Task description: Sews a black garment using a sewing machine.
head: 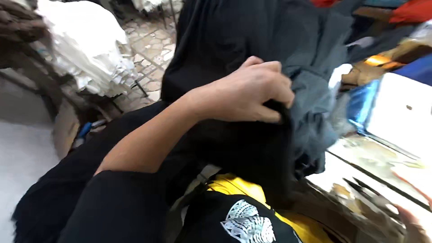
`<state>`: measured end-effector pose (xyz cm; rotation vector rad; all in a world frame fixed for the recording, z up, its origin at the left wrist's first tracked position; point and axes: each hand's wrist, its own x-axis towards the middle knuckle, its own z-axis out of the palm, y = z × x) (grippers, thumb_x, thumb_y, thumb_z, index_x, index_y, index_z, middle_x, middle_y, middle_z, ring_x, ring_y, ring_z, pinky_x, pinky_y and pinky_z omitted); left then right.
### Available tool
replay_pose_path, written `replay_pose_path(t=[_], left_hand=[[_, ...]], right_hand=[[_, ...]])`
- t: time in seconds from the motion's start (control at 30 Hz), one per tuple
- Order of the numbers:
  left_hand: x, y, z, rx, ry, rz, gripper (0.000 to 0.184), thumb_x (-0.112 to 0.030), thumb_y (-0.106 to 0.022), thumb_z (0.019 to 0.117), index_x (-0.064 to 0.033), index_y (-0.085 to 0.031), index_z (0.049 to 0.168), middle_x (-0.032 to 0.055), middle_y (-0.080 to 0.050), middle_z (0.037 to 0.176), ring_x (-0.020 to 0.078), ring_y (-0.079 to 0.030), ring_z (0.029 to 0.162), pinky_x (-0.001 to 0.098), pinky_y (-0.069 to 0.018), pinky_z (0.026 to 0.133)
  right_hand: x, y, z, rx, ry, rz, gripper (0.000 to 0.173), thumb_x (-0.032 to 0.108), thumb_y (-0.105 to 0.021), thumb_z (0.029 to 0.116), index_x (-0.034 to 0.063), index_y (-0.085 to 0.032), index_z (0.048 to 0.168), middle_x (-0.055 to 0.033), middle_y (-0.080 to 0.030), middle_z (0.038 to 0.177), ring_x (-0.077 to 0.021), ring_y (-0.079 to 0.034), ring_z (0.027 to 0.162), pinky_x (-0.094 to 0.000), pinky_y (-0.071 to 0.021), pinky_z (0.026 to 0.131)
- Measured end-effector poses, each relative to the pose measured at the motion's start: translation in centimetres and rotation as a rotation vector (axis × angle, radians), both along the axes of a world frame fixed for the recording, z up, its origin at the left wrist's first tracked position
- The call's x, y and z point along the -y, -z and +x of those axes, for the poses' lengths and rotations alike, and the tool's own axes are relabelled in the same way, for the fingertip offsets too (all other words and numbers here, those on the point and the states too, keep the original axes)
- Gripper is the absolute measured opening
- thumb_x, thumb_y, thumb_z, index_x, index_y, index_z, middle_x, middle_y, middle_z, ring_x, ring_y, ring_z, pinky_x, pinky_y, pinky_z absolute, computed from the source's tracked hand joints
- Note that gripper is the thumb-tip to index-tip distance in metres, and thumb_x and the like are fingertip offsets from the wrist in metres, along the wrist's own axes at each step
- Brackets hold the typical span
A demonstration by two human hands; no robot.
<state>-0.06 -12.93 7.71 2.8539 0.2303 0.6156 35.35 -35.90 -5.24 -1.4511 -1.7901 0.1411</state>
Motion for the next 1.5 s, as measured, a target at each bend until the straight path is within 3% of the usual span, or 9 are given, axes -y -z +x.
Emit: replay_pose_path(t=[0.07, 0.23, 0.37, 0.57, 0.77, 1.0, 1.17, 1.37, 1.5], left_hand=[[0.7, -0.3, 5.4, 0.143, 0.162, 0.028, 0.017, -0.017, -0.064, 0.0954, -0.011, -0.08, 0.092, 0.0036, -0.07, 0.088, 0.0186, -0.062, 0.099, 0.0432, -0.0367, 0.097], [4.4, 1.4, 16.7, 0.228, 0.416, -0.052, 0.018, -0.014, -0.064, 0.0955, -0.0114, -0.081, 0.1, 0.0042, -0.074, 0.094, 0.0169, -0.062, 0.101, 0.0363, -0.042, 0.095], [4.5, 2.6, 16.2, 0.271, 0.211, -0.027, 0.023, -0.023, -0.064, 0.0988, -0.0076, -0.076, 0.112, 0.0076, -0.072, 0.115, 0.0199, -0.061, 0.119, 0.0395, -0.0445, 0.106], [6.8, 9.8, 8.3, -0.028, -0.355, -0.415, 0.037, -0.039, -0.07, 0.0932, -0.0037, -0.071, 0.106, 0.007, -0.068, 0.096, 0.0169, -0.064, 0.091, 0.0388, -0.0529, 0.081], [5.6, 5.2, 1.4, 0.516, -0.362, -1.054, 0.017, -0.013, -0.061, 0.0933, -0.0252, -0.063, 0.082, -0.0138, -0.059, 0.06, -0.0043, -0.056, 0.05, 0.0142, -0.0511, 0.051], [4.9, 6.5, -1.1, 0.308, -0.516, -0.638, 0.062, -0.036, -0.073, 0.0907, -0.0082, -0.052, 0.142, 0.0082, -0.068, 0.127, 0.0217, -0.066, 0.114, 0.0426, -0.0564, 0.093], [6.9, 7.3, -1.7, 0.309, -0.317, -0.952, 0.005, -0.023, -0.071, 0.0912, -0.0245, -0.067, 0.088, -0.0177, -0.06, 0.067, -0.0088, -0.054, 0.056, 0.0103, -0.0457, 0.052], [10.9, -2.1, -1.3, 0.747, -0.12, -0.835, 0.005, -0.029, -0.067, 0.095, -0.0283, -0.072, 0.094, -0.0165, -0.065, 0.076, -0.0087, -0.059, 0.065, 0.0096, -0.0507, 0.059], [13.3, 5.0, 11.8, 0.373, 0.018, -1.275, 0.009, -0.006, -0.056, 0.1004, -0.0089, -0.057, 0.092, -0.0069, -0.063, 0.072, 0.0013, -0.062, 0.058, 0.0195, -0.0546, 0.055]], right_hand=[[-1.5, -2.3, -2.6, -0.458, -0.119, 0.035, 0.054, 0.057, -0.043, 0.1044, 0.0211, -0.061, 0.14, 0.0108, -0.063, 0.141, -0.002, -0.054, 0.133, -0.0236, -0.0416, 0.114], [-2.4, -3.8, -3.9, -1.205, -0.385, -0.171, 0.038, 0.051, -0.06, 0.0984, 0.0256, -0.072, 0.124, 0.0098, -0.075, 0.115, -0.0003, -0.068, 0.107, -0.0221, -0.0564, 0.093], [0.1, -1.8, -2.7, -1.155, 0.017, -0.302, 0.014, 0.008, -0.061, 0.0982, 0.0106, -0.074, 0.097, 0.0022, -0.076, 0.087, -0.0043, -0.072, 0.082, -0.0217, -0.0607, 0.08], [-0.9, 1.6, -3.0, -1.056, 0.076, -0.319, 0.013, 0.01, -0.061, 0.0981, 0.0099, -0.073, 0.102, 0.0057, -0.076, 0.089, -0.001, -0.071, 0.082, -0.0195, -0.0595, 0.078], [-3.2, 1.6, -6.4, -0.775, -0.087, -0.207, 0.022, 0.011, -0.059, 0.0975, -0.0001, -0.069, 0.114, 0.0016, -0.073, 0.102, 0.0031, -0.067, 0.094, -0.0184, -0.0559, 0.086], [-5.2, 1.5, -11.3, -0.696, -0.426, -0.117, 0.021, 0.01, -0.057, 0.1012, -0.0008, -0.071, 0.112, -0.0012, -0.074, 0.105, 0.002, -0.067, 0.099, -0.0183, -0.0549, 0.091], [-4.5, -1.3, -11.2, -0.769, -0.542, -0.028, 0.015, 0.012, -0.058, 0.1024, 0.0082, -0.07, 0.11, 0.0083, -0.072, 0.107, 0.0052, -0.064, 0.103, -0.0168, -0.0535, 0.093], [-4.5, -2.2, -11.7, -0.49, -0.217, 0.115, 0.039, 0.018, -0.062, 0.1007, -0.007, -0.064, 0.13, -0.0174, -0.07, 0.124, -0.0135, -0.069, 0.109, -0.0287, -0.0553, 0.098], [-0.2, -0.5, -8.2, -1.026, -0.221, 0.057, 0.059, 0.048, -0.061, 0.0978, 0.0066, -0.057, 0.14, 0.0045, -0.071, 0.125, -0.0047, -0.068, 0.108, -0.0247, -0.0567, 0.093]])
